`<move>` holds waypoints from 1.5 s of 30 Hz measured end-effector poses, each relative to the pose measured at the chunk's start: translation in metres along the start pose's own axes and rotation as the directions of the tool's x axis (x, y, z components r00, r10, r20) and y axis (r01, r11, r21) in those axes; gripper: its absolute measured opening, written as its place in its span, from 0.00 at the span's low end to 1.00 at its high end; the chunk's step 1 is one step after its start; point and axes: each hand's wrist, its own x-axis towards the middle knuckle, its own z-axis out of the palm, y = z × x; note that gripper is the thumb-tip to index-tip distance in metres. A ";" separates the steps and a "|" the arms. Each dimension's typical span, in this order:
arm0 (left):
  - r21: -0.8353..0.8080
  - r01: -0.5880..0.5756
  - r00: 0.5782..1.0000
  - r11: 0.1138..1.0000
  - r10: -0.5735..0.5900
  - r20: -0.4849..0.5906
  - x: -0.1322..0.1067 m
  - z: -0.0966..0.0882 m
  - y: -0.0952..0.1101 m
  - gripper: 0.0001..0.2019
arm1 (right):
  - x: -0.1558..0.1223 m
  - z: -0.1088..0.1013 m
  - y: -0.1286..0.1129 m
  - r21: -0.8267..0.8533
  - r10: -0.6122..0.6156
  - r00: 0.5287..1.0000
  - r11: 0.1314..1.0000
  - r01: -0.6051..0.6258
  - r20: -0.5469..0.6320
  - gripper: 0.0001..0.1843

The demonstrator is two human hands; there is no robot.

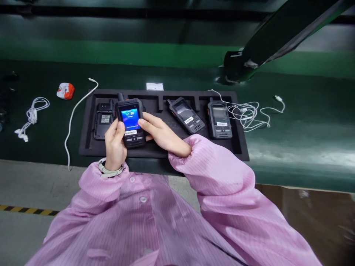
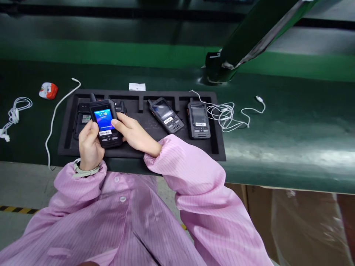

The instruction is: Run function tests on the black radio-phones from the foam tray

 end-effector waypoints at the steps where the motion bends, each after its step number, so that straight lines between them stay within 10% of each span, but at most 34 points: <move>1: 0.000 -0.006 1.000 1.000 0.006 -0.001 0.000 0.000 0.000 0.17 | 0.000 0.000 0.000 -0.005 -0.015 1.000 1.000 0.015 -0.005 0.14; 45: 0.167 -0.090 0.988 0.982 0.067 0.139 -0.005 -0.004 -0.003 0.14 | -0.002 0.001 0.005 -0.004 -0.022 0.992 1.000 0.022 -0.127 0.24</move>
